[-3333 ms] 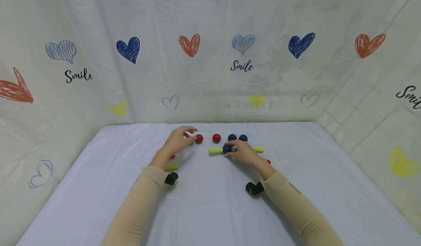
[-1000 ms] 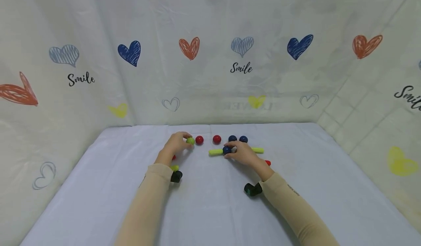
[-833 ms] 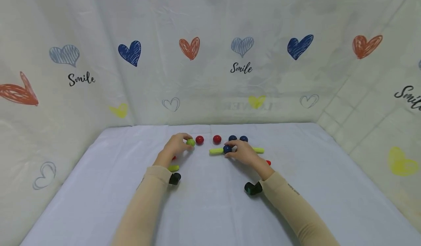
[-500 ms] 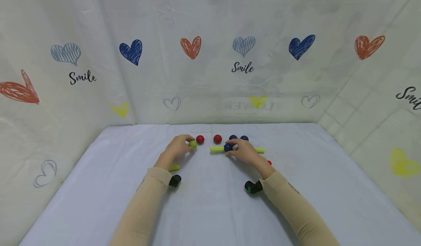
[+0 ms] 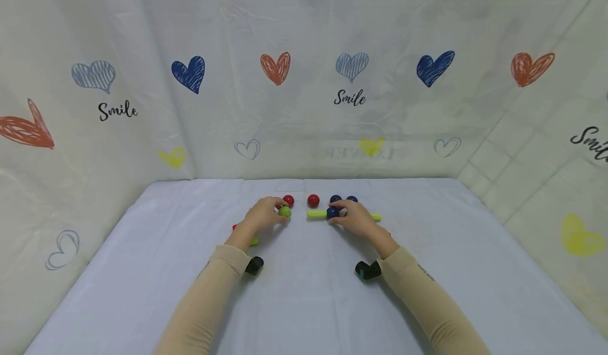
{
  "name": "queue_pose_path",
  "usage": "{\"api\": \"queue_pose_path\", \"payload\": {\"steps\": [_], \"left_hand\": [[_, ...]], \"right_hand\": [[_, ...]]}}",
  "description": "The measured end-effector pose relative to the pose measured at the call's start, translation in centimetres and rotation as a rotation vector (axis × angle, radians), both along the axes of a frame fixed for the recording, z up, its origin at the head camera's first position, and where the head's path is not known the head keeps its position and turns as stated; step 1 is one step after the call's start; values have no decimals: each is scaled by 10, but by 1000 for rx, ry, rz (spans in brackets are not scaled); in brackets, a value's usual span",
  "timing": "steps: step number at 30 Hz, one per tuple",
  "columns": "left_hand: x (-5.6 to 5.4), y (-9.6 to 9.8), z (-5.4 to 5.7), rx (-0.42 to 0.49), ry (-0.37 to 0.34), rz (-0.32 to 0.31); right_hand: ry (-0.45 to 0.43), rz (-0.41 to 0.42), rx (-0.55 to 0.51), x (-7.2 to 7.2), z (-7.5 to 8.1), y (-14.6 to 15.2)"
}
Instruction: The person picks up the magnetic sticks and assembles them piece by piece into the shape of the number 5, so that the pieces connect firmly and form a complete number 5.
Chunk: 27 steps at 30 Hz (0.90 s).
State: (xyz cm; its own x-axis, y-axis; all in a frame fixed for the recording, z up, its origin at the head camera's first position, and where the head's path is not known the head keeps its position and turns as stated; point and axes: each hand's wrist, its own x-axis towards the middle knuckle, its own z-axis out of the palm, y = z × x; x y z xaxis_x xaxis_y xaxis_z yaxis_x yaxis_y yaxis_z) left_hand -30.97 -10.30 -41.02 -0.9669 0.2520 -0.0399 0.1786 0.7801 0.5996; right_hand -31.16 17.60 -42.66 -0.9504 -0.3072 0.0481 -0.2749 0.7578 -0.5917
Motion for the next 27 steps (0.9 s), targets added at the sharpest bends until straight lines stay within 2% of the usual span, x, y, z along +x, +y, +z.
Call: {"api": "queue_pose_path", "payload": {"steps": [7, 15, 27], "left_hand": [[3, 10, 1, 11, 7, -18], [1, 20, -4, -12, 16, -60], [3, 26, -4, -32, 22, -70]], "right_hand": [[1, -15, 2, -2, -1, 1], [-5, 7, -17, -1, -2, 2], [-2, 16, -15, 0, 0, -1]]}}
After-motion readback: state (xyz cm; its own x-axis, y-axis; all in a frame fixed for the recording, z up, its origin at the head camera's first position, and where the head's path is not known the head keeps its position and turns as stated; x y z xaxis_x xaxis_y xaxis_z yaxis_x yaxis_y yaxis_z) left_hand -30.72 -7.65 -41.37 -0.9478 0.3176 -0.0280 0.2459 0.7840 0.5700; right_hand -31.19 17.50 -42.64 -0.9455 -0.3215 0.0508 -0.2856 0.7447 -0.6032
